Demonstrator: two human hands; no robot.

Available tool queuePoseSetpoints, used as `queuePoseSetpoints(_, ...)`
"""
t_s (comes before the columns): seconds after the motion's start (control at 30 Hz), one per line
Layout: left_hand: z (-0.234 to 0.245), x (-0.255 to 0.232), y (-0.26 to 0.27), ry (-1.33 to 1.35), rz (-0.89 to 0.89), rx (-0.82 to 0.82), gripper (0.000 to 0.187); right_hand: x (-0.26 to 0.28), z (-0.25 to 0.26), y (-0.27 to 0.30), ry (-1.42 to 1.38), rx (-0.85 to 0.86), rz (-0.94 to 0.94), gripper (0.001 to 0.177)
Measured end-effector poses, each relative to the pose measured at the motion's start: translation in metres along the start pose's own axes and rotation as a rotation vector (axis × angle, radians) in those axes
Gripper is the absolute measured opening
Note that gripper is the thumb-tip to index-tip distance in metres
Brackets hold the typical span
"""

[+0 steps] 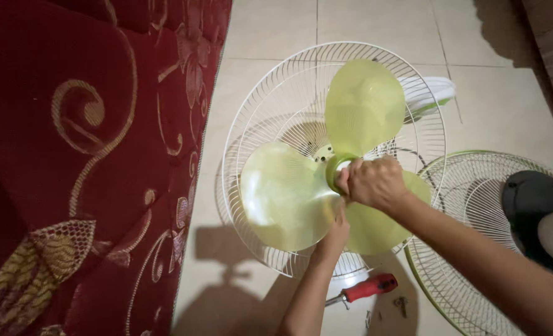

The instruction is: The person disassembles a white and green electric fan by removing the front grille, fan blades, and rear grille using a screwdriver. They then reassemble the fan by reattaching the blades and grilles in reverse order.

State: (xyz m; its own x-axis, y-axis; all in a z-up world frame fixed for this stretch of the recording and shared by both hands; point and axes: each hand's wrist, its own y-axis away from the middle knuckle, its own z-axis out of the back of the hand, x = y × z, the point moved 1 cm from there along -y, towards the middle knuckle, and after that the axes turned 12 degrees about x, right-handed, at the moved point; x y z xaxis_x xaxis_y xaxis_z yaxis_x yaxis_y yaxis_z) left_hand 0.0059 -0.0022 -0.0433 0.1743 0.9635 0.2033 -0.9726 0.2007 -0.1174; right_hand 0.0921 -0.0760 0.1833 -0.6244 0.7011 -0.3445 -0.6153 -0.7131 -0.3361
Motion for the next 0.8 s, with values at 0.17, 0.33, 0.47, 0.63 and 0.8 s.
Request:
queuePoseSetpoints(0.17,0.014,0.006,0.002,-0.158,-0.040,-0.002,0.054,-0.017,0.002,-0.007,0.059,-0.021,0.227,0.046)
queuePoseSetpoints(0.33,0.037,0.012,0.000,-0.044,-0.013,-0.075,0.053,-0.018,0.010,0.001,-0.025,0.209,0.179,0.050)
queuePoseSetpoints(0.47,0.064,0.023,-0.002,1.649,0.302,-0.290,0.041,-0.007,0.023,0.026,-0.295,0.242,-0.072,0.047)
queuePoseSetpoints(0.63,0.091,0.040,0.011,1.703,0.311,-0.259,0.041,0.001,0.041,0.077,-0.588,0.202,-0.335,0.028)
queuePoseSetpoints(0.8,0.128,0.059,0.030,1.442,0.296,0.098,0.048,0.000,0.059,0.099,-0.592,-0.071,-0.520,0.030)
